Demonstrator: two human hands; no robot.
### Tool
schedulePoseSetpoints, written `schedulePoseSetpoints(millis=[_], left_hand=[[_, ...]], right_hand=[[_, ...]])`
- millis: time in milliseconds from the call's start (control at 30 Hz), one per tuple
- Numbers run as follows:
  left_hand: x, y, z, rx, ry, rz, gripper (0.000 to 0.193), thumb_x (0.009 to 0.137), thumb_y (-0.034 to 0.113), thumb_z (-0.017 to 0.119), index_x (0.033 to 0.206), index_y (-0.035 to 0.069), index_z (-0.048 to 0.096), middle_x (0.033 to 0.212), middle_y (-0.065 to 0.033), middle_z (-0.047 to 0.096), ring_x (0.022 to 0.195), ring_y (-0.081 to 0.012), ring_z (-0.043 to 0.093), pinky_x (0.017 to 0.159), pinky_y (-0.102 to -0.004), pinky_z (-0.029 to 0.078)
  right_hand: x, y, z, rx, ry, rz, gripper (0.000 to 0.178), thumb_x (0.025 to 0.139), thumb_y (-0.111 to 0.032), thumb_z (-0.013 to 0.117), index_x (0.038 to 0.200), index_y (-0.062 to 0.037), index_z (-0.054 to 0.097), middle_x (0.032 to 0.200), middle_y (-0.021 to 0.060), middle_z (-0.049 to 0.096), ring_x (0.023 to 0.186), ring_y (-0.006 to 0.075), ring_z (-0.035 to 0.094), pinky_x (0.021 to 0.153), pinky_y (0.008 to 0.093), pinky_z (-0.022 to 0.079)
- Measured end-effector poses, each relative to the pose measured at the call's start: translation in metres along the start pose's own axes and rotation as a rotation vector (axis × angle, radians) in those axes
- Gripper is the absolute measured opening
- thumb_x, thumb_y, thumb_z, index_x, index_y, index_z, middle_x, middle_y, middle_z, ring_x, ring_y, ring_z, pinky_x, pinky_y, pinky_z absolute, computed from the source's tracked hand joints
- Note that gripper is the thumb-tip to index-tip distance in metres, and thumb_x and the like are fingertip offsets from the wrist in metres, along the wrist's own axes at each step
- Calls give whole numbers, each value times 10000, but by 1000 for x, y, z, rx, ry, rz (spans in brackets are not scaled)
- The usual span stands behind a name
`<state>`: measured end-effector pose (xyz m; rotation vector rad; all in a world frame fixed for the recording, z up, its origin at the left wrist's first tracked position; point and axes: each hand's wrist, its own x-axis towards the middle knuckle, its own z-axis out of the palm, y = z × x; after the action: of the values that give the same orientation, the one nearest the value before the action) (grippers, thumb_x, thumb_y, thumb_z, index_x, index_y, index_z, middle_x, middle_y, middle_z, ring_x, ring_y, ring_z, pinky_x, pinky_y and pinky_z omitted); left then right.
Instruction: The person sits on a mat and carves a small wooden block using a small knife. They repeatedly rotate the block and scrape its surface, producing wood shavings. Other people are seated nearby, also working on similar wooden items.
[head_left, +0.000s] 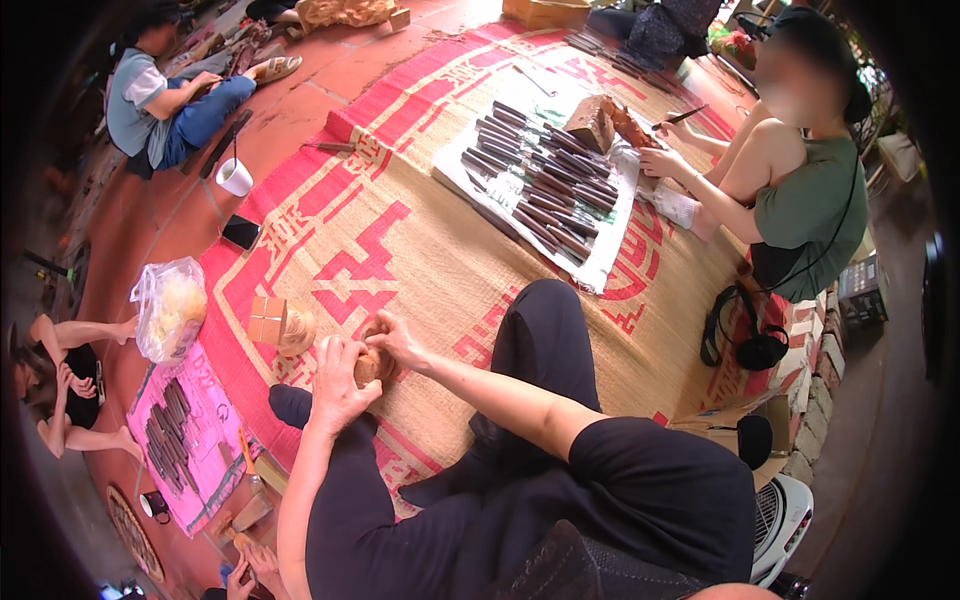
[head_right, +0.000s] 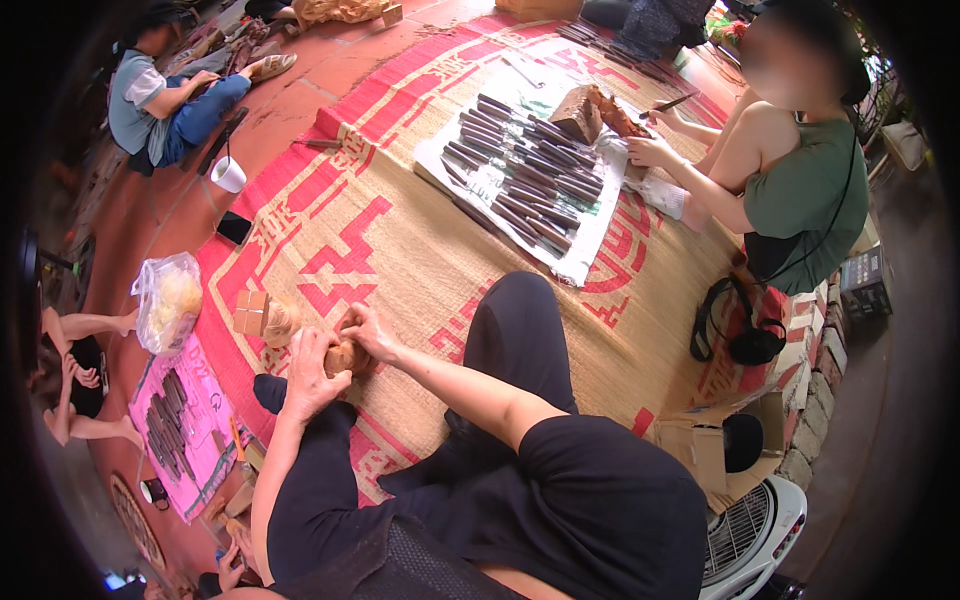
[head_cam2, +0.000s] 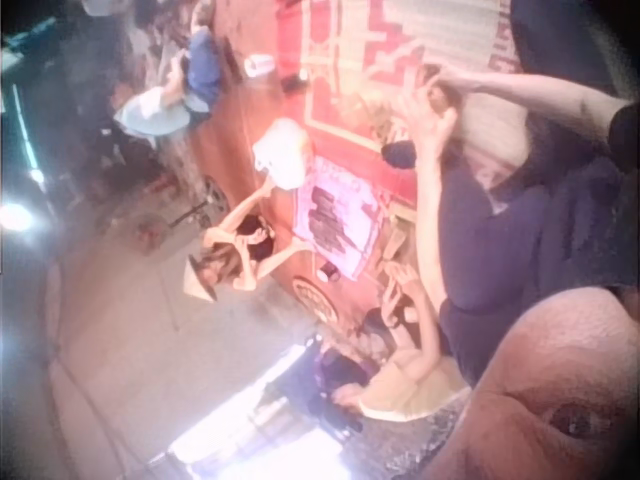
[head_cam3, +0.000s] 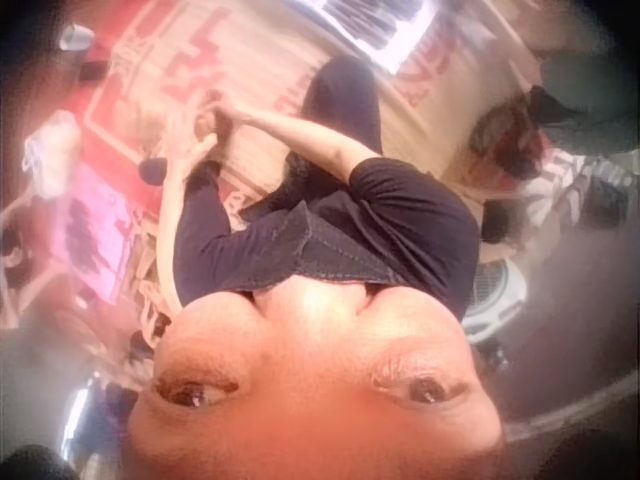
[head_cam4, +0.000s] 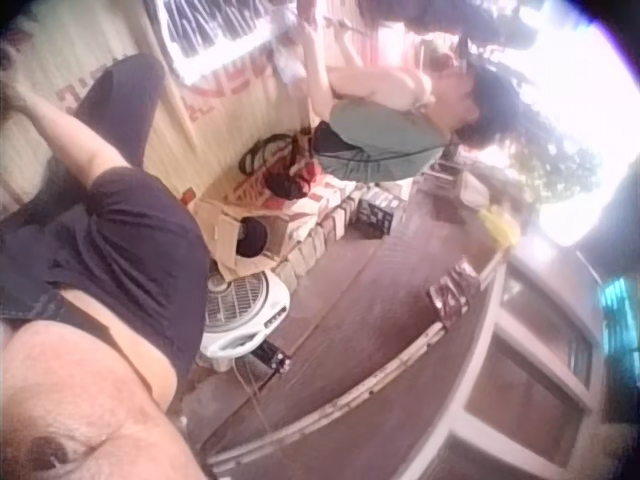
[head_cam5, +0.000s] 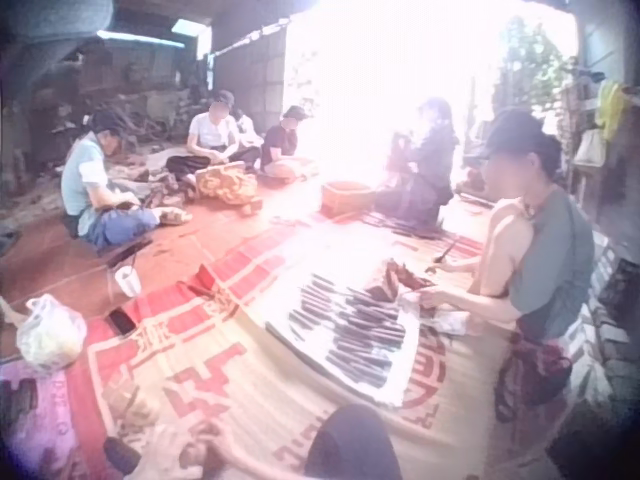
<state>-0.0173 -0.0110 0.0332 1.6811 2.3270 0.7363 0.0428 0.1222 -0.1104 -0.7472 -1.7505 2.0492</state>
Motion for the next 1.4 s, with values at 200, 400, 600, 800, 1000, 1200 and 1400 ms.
schedulePoseSetpoints(millis=[200, 400, 600, 800, 1000, 1200, 1400], left_hand=[[3, -2, 3, -10, -11, -25, 426, 621, 189, 700, 1007, 75, 559, 991, -127, 495, 1037, -360, 464, 895, -456, 429], [-2, -8, 1, 18, -24, -78, 455, 629, 219, 695, 1040, 74, 564, 1033, -130, 490, 1101, -360, 444, 938, -449, 418], [-3, -10, 2, 2, 32, -60, 432, 623, 190, 694, 1014, 68, 559, 1020, -142, 488, 1081, -366, 448, 923, -455, 428], [-1, -13, 3, -10, -10, -152, 466, 633, 270, 679, 1037, 65, 569, 1048, -129, 492, 1109, -348, 449, 959, -451, 403], [-4, -13, 4, -58, 10, -182, 457, 639, 243, 675, 1053, 89, 557, 1060, -118, 486, 1147, -346, 422, 956, -465, 413], [-3, -23, 13, 0, 83, -78, 461, 621, 240, 671, 1036, 79, 552, 1016, -139, 490, 1076, -361, 453, 918, -451, 435], [-4, -23, 8, -48, 59, -117, 486, 628, 269, 690, 1056, 79, 559, 1046, -142, 494, 1104, -372, 450, 957, -475, 420]], right_hand=[[14, 26, -6, 153, 72, 32, 155, 804, -111, 690, 833, -36, 556, 779, 51, 623, 744, 136, 582, 678, 294, 475], [-9, 8, 10, 58, 150, 31, 176, 808, -111, 687, 901, -7, 580, 792, 65, 640, 738, 137, 594, 678, 303, 494], [-6, -4, 3, 200, 166, -32, 184, 814, -118, 684, 852, -24, 530, 721, 46, 569, 687, 124, 537, 644, 303, 472], [-13, 2, 10, -170, 253, 14, 187, 821, -159, 692, 906, -36, 580, 850, 120, 675, 784, 193, 639, 704, 370, 505], [-11, 7, 7, 190, 137, -45, 173, 855, -72, 678, 822, -63, 508, 785, 28, 609, 716, 96, 561, 611, 265, 472], [-13, 29, 6, -190, 270, -33, 171, 892, -167, 653, 928, -26, 562, 824, 77, 628, 761, 136, 555, 686, 310, 481], [-18, 7, 1, 137, 219, 11, 167, 862, -125, 657, 877, -31, 519, 835, 66, 583, 773, 152, 542, 713, 329, 476]])
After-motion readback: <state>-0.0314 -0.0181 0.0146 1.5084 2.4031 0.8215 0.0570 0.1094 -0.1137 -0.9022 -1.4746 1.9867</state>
